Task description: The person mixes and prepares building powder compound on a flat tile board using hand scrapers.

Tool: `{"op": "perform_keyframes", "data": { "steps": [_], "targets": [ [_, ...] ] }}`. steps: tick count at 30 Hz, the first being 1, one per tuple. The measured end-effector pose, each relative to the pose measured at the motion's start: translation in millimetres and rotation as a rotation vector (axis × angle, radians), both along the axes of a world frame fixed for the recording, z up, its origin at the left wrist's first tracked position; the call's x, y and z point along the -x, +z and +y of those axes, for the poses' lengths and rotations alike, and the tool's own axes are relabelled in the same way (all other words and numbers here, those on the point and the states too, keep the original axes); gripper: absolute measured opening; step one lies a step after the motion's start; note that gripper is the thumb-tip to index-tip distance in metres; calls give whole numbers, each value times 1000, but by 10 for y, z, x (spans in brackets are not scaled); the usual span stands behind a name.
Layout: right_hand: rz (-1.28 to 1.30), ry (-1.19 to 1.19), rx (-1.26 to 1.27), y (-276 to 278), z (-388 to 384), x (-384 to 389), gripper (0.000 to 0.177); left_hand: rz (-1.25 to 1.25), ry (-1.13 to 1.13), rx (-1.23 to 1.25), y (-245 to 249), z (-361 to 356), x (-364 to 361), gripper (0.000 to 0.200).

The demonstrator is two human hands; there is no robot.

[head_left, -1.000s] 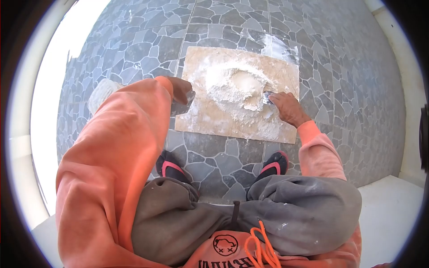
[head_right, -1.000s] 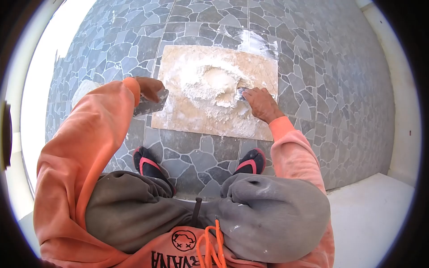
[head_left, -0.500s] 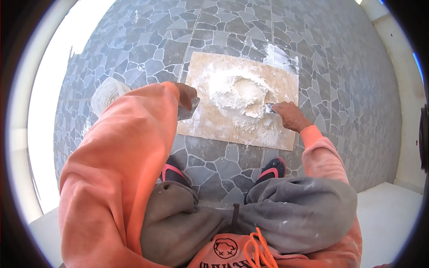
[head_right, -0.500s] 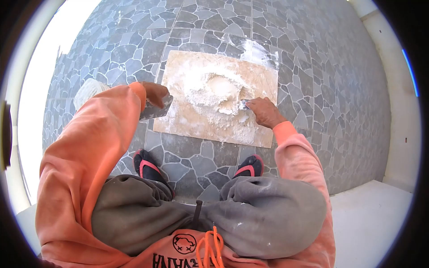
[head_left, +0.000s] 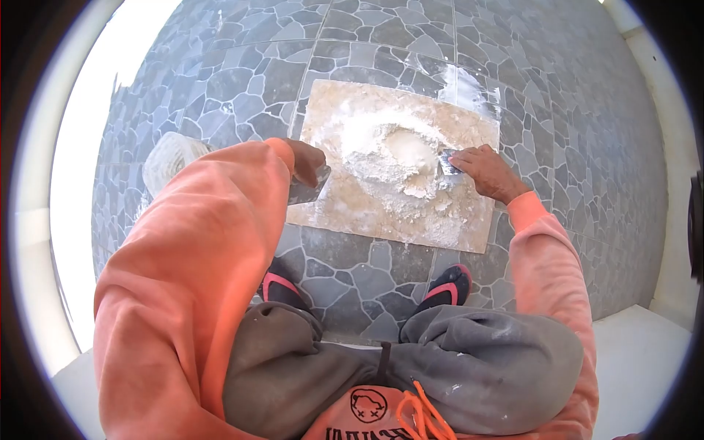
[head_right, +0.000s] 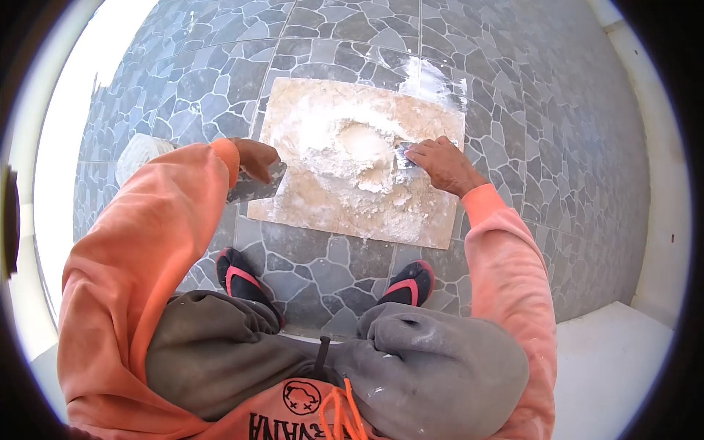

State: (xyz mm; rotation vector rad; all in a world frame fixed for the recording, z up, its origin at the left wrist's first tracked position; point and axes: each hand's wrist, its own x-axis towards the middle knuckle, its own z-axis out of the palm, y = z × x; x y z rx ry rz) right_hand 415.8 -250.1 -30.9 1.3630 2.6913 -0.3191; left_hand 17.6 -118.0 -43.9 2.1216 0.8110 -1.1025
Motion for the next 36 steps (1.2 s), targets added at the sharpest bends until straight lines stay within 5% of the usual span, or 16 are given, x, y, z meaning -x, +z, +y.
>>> {"op": "perform_keyframes", "data": {
  "steps": [12, 20, 30, 36],
  "targets": [
    [93, -199, 96, -4, -122, -138, 49, 9, 47, -47, 167, 26, -43, 43],
    [191, -255, -215, 430, -377, 1248, 39, 4, 49, -68, 204, 44, 98, 41],
    [-38, -327, -100, -137, -439, 2048, 45, -13, 79, -87, 306, 28, 214, 44],
    [-16, -346, 5, -174, -323, 2183, 29, -3, 112, -76, 297, 53, 309, 44]
  ]
}}
